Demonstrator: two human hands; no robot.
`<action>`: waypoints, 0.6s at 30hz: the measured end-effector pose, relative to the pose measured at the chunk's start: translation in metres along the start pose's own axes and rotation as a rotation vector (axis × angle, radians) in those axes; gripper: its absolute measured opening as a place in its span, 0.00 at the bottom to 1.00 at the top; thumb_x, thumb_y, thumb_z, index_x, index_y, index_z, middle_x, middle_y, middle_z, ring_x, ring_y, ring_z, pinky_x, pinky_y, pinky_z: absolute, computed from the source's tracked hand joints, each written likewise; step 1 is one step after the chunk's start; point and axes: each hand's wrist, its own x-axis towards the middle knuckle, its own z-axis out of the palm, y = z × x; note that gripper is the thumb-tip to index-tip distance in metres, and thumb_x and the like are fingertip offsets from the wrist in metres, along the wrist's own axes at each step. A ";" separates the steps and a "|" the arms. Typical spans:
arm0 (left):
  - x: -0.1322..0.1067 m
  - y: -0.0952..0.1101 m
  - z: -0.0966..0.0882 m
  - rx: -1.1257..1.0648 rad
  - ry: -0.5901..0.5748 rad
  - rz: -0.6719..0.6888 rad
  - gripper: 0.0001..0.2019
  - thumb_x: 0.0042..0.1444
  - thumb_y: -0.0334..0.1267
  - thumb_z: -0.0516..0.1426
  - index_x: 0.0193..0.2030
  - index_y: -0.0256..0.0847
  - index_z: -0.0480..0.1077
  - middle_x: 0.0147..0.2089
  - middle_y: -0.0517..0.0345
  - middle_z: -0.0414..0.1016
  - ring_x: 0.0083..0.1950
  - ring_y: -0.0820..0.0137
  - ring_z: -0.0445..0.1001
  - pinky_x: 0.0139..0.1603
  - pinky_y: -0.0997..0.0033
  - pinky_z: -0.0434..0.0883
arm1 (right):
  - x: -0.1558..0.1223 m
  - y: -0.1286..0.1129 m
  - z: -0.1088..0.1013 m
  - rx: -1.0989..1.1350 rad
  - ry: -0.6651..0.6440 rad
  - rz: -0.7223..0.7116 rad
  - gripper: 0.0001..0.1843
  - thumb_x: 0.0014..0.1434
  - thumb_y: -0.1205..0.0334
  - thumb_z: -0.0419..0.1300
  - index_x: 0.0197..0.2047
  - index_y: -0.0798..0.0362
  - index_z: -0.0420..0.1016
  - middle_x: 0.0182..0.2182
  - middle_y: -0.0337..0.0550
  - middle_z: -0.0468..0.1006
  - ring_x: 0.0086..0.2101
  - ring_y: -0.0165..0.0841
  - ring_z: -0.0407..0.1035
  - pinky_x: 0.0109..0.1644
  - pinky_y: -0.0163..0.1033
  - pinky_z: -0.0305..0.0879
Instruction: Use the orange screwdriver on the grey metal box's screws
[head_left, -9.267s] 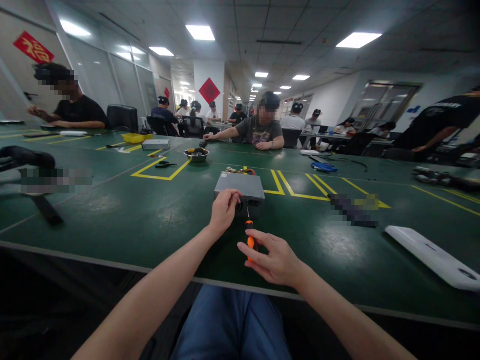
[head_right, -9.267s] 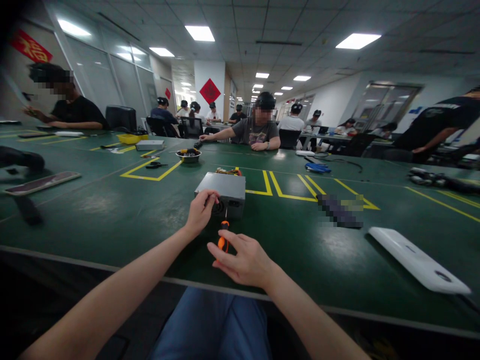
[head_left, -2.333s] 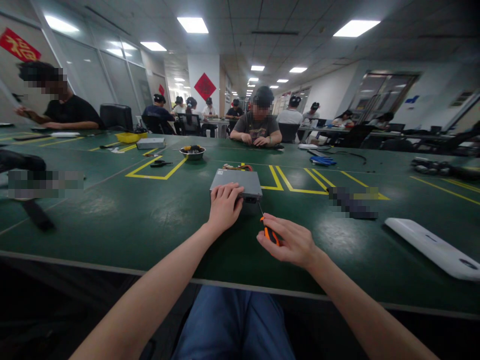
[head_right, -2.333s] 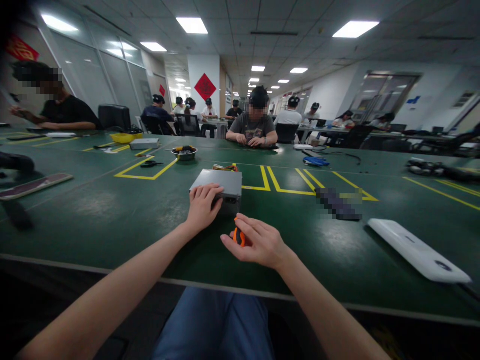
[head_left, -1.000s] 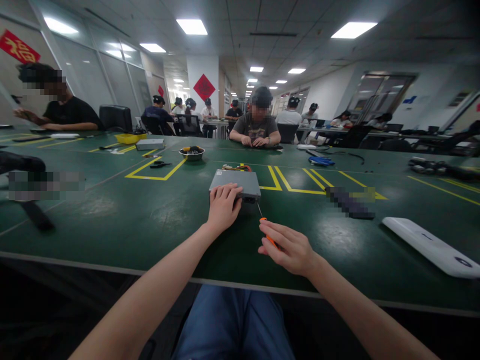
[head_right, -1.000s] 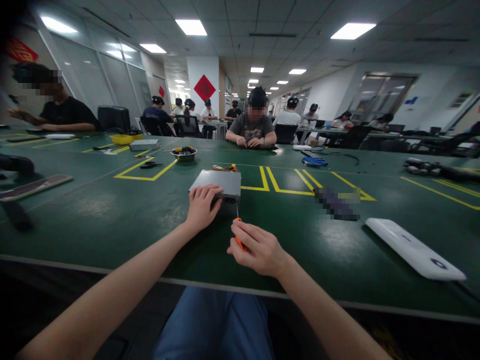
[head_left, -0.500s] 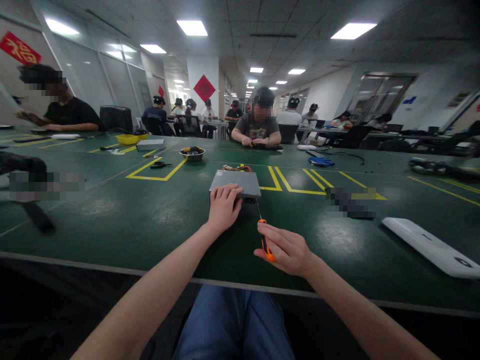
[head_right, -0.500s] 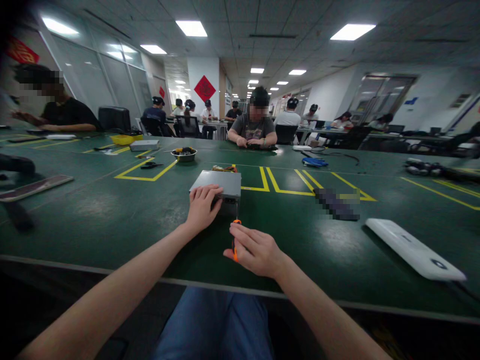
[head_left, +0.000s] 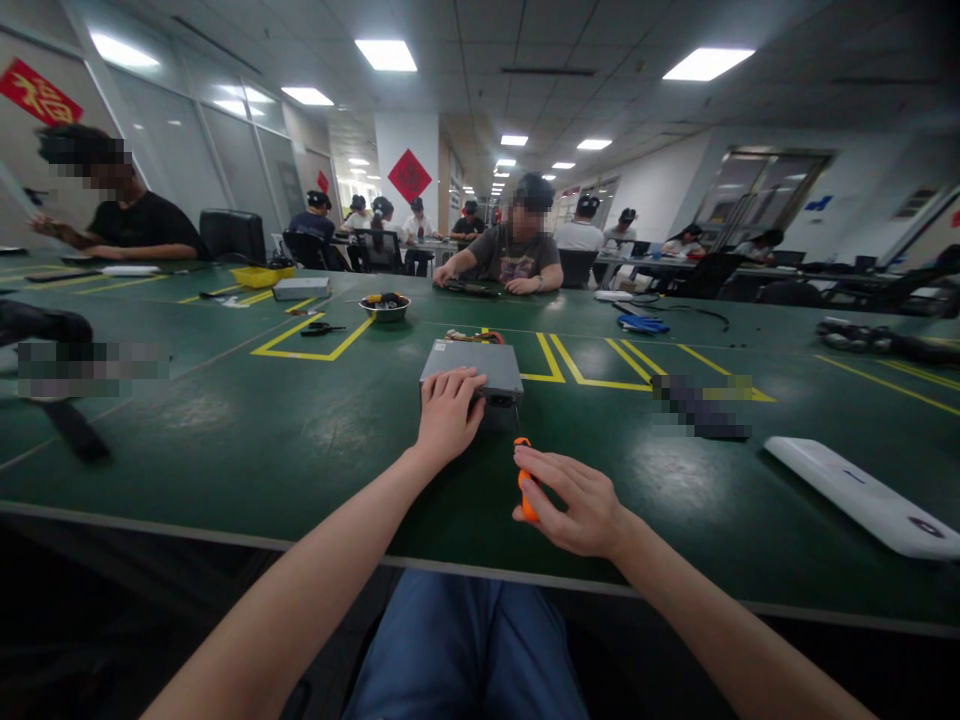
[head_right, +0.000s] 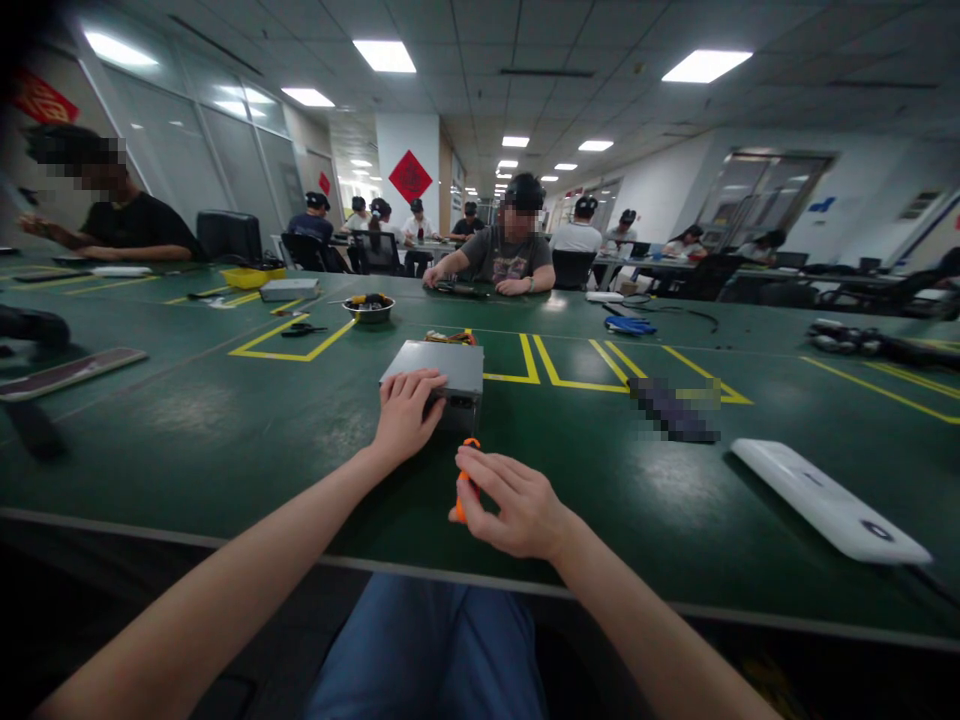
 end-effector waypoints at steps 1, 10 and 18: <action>0.000 0.000 0.000 -0.001 0.002 0.002 0.13 0.58 0.36 0.51 0.50 0.46 0.65 0.55 0.57 0.69 0.58 0.64 0.62 0.60 0.58 0.53 | 0.001 -0.001 0.000 0.002 0.019 0.001 0.07 0.55 0.68 0.59 0.39 0.55 0.67 0.43 0.52 0.74 0.48 0.39 0.69 0.48 0.42 0.72; 0.000 -0.001 0.001 0.002 -0.002 0.004 0.13 0.58 0.37 0.51 0.50 0.46 0.65 0.55 0.57 0.68 0.58 0.64 0.62 0.60 0.57 0.53 | 0.001 -0.003 0.003 -0.035 0.009 0.031 0.14 0.52 0.68 0.62 0.43 0.49 0.69 0.42 0.46 0.73 0.45 0.36 0.71 0.46 0.40 0.73; 0.000 0.001 0.000 -0.001 -0.005 0.001 0.13 0.58 0.37 0.51 0.50 0.46 0.65 0.55 0.56 0.69 0.58 0.64 0.62 0.60 0.57 0.53 | 0.000 -0.001 0.001 -0.048 -0.141 -0.007 0.11 0.56 0.67 0.53 0.43 0.53 0.67 0.48 0.56 0.68 0.54 0.47 0.62 0.47 0.51 0.70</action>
